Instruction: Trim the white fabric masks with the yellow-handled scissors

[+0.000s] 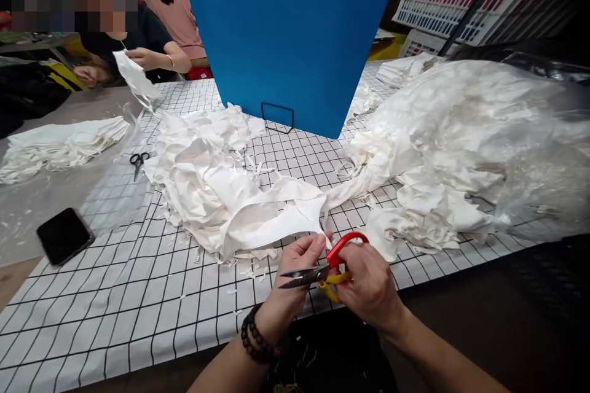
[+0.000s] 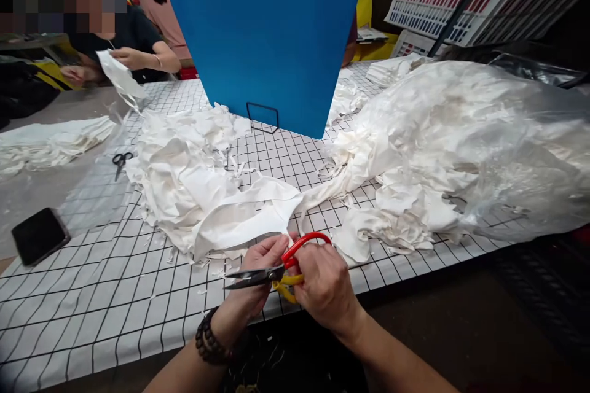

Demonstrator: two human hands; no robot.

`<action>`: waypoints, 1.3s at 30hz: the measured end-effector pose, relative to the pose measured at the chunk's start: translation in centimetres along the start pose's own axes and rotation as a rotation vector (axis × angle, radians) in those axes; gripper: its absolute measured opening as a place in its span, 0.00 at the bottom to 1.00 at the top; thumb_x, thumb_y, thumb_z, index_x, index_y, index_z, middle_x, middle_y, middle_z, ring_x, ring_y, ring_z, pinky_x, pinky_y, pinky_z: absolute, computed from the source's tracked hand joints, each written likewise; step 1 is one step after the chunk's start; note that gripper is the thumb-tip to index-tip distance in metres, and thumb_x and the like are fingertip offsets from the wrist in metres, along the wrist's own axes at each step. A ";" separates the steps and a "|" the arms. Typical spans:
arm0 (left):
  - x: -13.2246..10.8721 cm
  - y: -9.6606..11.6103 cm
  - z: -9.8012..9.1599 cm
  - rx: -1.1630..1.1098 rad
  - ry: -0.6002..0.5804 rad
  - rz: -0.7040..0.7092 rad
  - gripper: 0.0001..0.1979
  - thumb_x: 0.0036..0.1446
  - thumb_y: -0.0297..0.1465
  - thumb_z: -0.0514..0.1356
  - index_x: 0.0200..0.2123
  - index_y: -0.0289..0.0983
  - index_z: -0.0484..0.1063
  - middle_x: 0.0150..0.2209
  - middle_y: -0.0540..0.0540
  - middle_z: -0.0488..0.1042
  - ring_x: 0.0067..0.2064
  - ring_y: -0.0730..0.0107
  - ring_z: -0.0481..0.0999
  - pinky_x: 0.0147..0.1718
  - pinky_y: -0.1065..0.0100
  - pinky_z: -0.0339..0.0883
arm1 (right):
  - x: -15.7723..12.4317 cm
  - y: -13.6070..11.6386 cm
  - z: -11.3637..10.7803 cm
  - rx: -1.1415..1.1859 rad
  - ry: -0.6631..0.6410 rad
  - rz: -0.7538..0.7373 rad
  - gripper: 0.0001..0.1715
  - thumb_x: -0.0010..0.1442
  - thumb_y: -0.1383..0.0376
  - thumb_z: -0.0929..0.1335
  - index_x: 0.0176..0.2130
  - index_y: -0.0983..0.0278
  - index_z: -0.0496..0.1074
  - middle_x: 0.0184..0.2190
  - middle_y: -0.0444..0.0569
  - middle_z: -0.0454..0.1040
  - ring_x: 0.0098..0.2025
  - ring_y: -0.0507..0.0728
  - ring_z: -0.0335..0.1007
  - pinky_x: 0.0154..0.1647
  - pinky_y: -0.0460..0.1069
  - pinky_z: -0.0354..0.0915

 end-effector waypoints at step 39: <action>-0.3 1.5 -3.9 0.286 0.005 0.452 0.09 0.65 0.36 0.54 0.38 0.37 0.69 0.32 0.51 0.69 0.21 0.80 0.71 0.22 0.74 0.65 | 2.4 4.7 -0.2 0.345 -0.493 0.447 0.20 0.47 0.59 0.74 0.35 0.59 0.63 0.29 0.42 0.70 0.29 0.54 0.65 0.29 0.48 0.63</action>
Point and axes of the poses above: each hand's wrist, its own x-axis towards the middle knuckle, its own z-axis out of the palm, y = z × x, the point moved 3 cm from there along x, towards the middle knuckle
